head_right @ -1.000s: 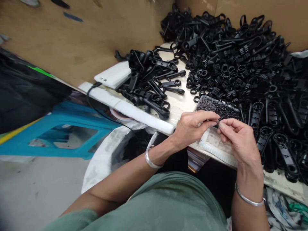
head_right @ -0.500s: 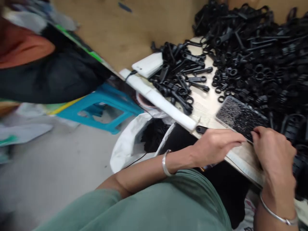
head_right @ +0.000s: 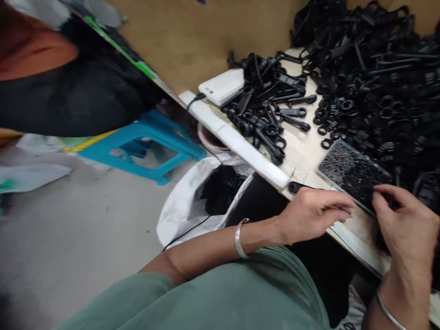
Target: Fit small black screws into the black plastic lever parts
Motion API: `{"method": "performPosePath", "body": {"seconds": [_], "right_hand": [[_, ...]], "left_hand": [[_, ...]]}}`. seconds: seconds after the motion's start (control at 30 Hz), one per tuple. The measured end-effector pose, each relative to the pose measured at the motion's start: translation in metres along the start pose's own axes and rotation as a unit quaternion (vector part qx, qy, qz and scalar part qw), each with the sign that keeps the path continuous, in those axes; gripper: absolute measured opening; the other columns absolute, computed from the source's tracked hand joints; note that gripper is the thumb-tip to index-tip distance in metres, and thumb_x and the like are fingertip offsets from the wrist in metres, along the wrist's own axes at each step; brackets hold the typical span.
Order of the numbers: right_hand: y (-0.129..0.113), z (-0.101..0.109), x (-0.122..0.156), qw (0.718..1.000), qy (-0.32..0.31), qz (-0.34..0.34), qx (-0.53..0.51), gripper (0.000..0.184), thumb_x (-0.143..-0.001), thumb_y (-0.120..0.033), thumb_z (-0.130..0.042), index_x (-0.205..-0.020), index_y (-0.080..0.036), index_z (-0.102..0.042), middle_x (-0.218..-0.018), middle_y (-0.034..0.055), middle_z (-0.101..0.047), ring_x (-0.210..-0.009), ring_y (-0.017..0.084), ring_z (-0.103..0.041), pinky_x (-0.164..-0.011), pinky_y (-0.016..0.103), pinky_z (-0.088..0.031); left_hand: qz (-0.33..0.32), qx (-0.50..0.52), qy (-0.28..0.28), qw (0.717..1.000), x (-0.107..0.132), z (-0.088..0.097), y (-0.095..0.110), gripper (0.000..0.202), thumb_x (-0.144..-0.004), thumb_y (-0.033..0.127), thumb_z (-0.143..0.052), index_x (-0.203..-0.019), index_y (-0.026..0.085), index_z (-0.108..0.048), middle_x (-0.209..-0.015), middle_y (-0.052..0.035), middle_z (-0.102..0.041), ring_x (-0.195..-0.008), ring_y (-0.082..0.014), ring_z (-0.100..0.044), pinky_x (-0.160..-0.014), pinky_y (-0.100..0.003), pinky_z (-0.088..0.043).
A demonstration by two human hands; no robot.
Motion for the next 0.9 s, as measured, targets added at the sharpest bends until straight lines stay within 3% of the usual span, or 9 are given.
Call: {"method": "performPosePath", "body": {"seconds": [0.03,0.07,0.23,0.4,0.63,0.8,0.9], "right_hand": [[-0.012,0.007,0.004,0.996,0.053,-0.003,0.065,0.016,-0.077,-0.029,-0.073,-0.092,-0.028,-0.076,-0.071,0.0034,-0.066,-0.061,0.020,-0.056,-0.059,0.036,-0.039],[-0.022,0.008,0.007,0.996,0.067,0.002,0.054,0.015,-0.078,-0.029,-0.069,-0.090,-0.024,-0.077,-0.079,0.0052,-0.070,-0.066,0.021,-0.060,-0.063,0.036,-0.042],[-0.021,0.001,0.012,0.980,0.067,-0.045,-0.184,0.024,-0.071,-0.035,-0.078,-0.090,-0.021,-0.076,-0.080,0.0020,-0.072,-0.060,0.015,-0.060,-0.057,0.029,-0.049],[-0.013,0.002,0.013,0.977,0.090,-0.042,-0.189,0.021,-0.073,-0.033,-0.079,-0.090,-0.020,-0.076,-0.085,0.0031,-0.073,-0.076,0.018,-0.069,-0.064,0.030,-0.058],[-0.023,-0.002,0.023,0.951,0.061,-0.059,-0.298,0.017,-0.073,-0.026,-0.082,-0.087,-0.019,-0.077,-0.076,0.0037,-0.072,-0.052,0.009,-0.056,-0.044,0.020,-0.044],[-0.017,-0.014,0.022,0.911,0.043,-0.091,-0.399,0.023,-0.065,-0.029,-0.087,-0.083,-0.018,-0.077,-0.077,0.0042,-0.072,-0.055,0.010,-0.060,-0.046,0.020,-0.048],[-0.010,-0.015,0.017,0.924,0.069,-0.091,-0.366,0.026,-0.068,-0.032,-0.085,-0.088,-0.018,-0.077,-0.077,0.0036,-0.072,-0.057,0.011,-0.062,-0.050,0.021,-0.052]], "left_hand": [[0.021,0.040,0.012,0.999,0.000,0.002,-0.004,0.024,-0.088,0.005,-0.062,-0.107,0.017,-0.072,-0.102,-0.0028,-0.078,-0.091,-0.0142,-0.075,-0.086,-0.024,-0.062],[0.044,0.083,0.020,0.995,0.000,0.002,-0.008,0.026,-0.085,0.003,-0.062,-0.105,0.016,-0.072,-0.100,-0.0039,-0.078,-0.085,-0.0136,-0.076,-0.079,-0.022,-0.063],[0.128,0.235,0.031,0.963,-0.004,-0.003,-0.020,0.022,-0.079,0.002,-0.064,-0.097,0.012,-0.070,-0.085,-0.0042,-0.075,-0.067,-0.0103,-0.072,-0.058,-0.015,-0.057],[0.137,0.275,0.045,0.951,-0.009,-0.005,-0.017,0.018,-0.076,0.003,-0.066,-0.092,0.011,-0.068,-0.078,-0.0017,-0.072,-0.064,-0.0091,-0.071,-0.055,-0.014,-0.055],[0.142,0.311,0.055,0.938,-0.013,-0.005,-0.021,0.021,-0.074,0.001,-0.066,-0.093,0.011,-0.066,-0.077,-0.0011,-0.071,-0.063,-0.0090,-0.070,-0.056,-0.015,-0.056],[0.155,0.334,0.058,0.928,-0.014,-0.006,-0.022,0.021,-0.072,0.001,-0.069,-0.091,0.011,-0.066,-0.076,-0.0004,-0.070,-0.062,-0.0085,-0.069,-0.055,-0.015,-0.055],[0.159,0.335,0.058,0.927,-0.015,-0.005,-0.021,0.020,-0.072,0.003,-0.069,-0.091,0.011,-0.067,-0.077,-0.0007,-0.070,-0.062,-0.0087,-0.069,-0.055,-0.015,-0.055]]}}
Point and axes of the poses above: each hand's wrist, its own x-axis away from the middle knuckle, its own z-axis out of the back of the hand, y = z × x, the point moved 7 cm from there along -x, towards the middle knuckle
